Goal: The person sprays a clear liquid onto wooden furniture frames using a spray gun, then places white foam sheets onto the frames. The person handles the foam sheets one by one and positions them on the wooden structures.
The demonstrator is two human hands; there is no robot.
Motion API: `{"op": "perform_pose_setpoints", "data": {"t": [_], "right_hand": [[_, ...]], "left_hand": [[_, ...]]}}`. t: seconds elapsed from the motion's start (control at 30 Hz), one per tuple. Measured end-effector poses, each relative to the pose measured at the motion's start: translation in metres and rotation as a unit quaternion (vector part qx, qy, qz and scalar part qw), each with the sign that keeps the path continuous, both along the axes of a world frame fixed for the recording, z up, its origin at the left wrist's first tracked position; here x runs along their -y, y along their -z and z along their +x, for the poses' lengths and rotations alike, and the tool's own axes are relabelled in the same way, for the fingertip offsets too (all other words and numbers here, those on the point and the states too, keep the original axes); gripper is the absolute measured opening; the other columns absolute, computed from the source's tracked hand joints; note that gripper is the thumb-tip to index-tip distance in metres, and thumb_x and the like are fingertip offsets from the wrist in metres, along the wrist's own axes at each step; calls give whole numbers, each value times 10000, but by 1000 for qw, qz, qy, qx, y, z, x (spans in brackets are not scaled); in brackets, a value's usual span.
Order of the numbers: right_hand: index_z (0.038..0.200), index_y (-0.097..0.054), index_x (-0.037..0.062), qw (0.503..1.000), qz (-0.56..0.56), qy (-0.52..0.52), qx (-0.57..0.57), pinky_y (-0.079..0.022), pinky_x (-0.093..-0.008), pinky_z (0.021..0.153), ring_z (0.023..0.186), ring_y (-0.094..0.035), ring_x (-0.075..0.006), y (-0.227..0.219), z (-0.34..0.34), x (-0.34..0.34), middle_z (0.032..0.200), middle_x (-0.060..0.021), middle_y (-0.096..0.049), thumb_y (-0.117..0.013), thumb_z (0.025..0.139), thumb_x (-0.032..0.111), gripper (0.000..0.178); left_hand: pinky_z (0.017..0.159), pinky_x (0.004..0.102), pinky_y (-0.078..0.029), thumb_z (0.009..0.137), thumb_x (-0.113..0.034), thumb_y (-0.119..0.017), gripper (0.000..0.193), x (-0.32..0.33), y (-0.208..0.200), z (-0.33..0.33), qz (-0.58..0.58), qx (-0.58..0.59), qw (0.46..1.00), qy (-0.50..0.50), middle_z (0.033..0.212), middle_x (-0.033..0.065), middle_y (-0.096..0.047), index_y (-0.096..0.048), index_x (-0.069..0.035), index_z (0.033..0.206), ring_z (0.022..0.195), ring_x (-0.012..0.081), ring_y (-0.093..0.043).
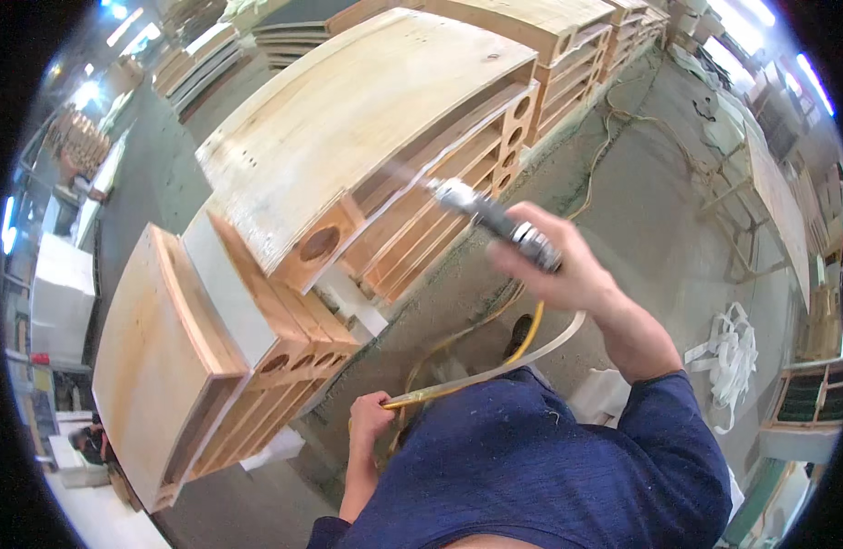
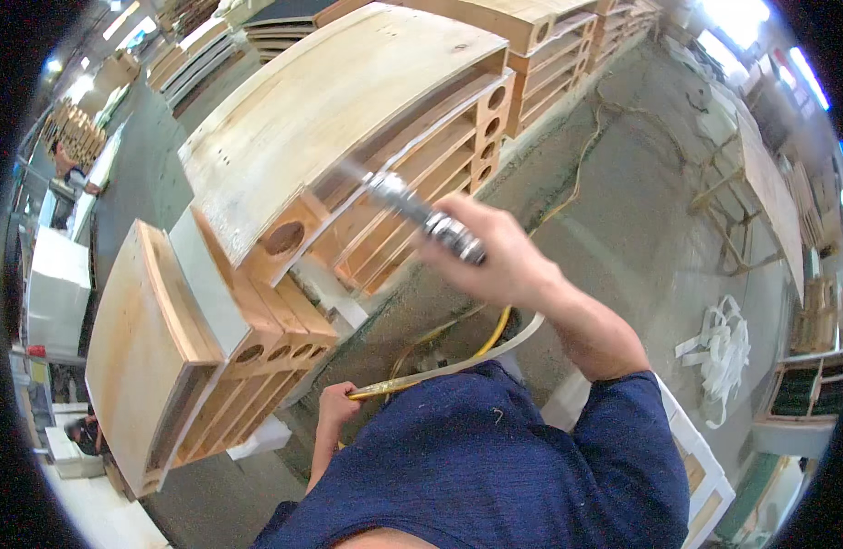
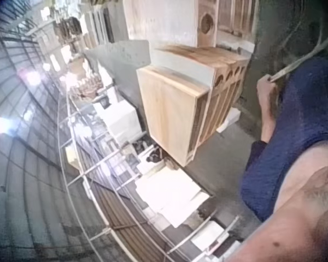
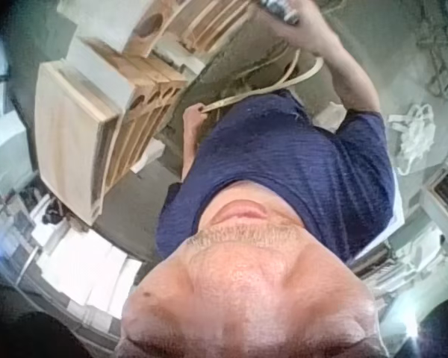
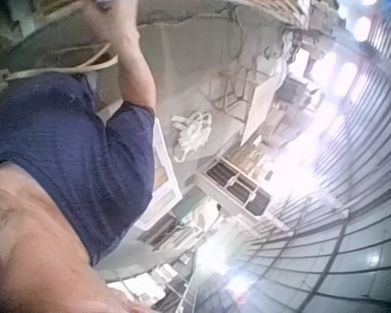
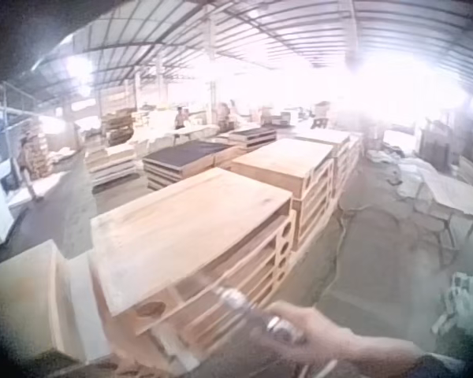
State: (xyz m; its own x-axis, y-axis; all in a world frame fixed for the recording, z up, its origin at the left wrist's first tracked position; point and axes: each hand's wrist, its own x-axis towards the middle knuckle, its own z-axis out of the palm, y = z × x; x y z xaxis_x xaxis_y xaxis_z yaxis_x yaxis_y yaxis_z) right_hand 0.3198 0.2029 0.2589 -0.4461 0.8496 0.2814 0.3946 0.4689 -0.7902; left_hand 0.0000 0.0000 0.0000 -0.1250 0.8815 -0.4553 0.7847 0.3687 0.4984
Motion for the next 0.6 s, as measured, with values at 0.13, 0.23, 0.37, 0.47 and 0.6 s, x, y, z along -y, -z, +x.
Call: {"op": "perform_pose_setpoints", "data": {"t": [0.13, 0.23, 0.37, 0.47, 0.6], "right_hand": [[883, -574, 48, 981, -73, 150, -98, -383, -256, 540, 622, -439, -63, 18, 90, -51, 678, 60, -467, -625, 913, 230, 191], [865, -587, 54, 965, -84, 208, -135, -363, -234, 518, 596, -424, -41, 3, 156, -102, 668, 67, -477, -604, 929, 225, 183], [915, -610, 51, 957, -114, 223, -145, -381, -238, 543, 606, -459, -53, 11, 235, -163, 687, 57, -515, -601, 930, 242, 192], [942, -623, 44, 986, -63, 134, -79, -431, -282, 594, 646, -524, -106, 6, 261, -199, 703, -4, -564, -619, 913, 299, 256], [957, -627, 30, 996, -6, 69, -47, -468, -346, 666, 708, -591, -194, -36, 275, -247, 736, -106, -611, -621, 892, 399, 375]], "left_hand": [[673, 396, -500, 654, -146, -658, 127, -21, -11, 43, -28, -7, 1000, 8, 745, 146, -659, -694, -118, 773, 726, 332, -650], [664, 400, -500, 641, -142, -660, 133, -67, -2, 101, -3, 12, 1000, 3, 746, 146, -658, -695, -120, 768, 722, 339, -647], [654, 402, -499, 637, -160, -672, 137, -127, 3, 170, 27, 19, 999, 10, 749, 151, -655, -694, -118, 765, 722, 346, -645], [647, 403, -496, 665, -186, -676, 121, -167, -9, 230, 6, 17, 1000, 24, 745, 155, -653, -694, -117, 762, 717, 349, -642], [626, 397, -491, 694, -259, -723, 174, -206, -19, 300, -19, 42, 999, -5, 720, 153, -650, -692, -104, 764, 693, 337, -644]]}}
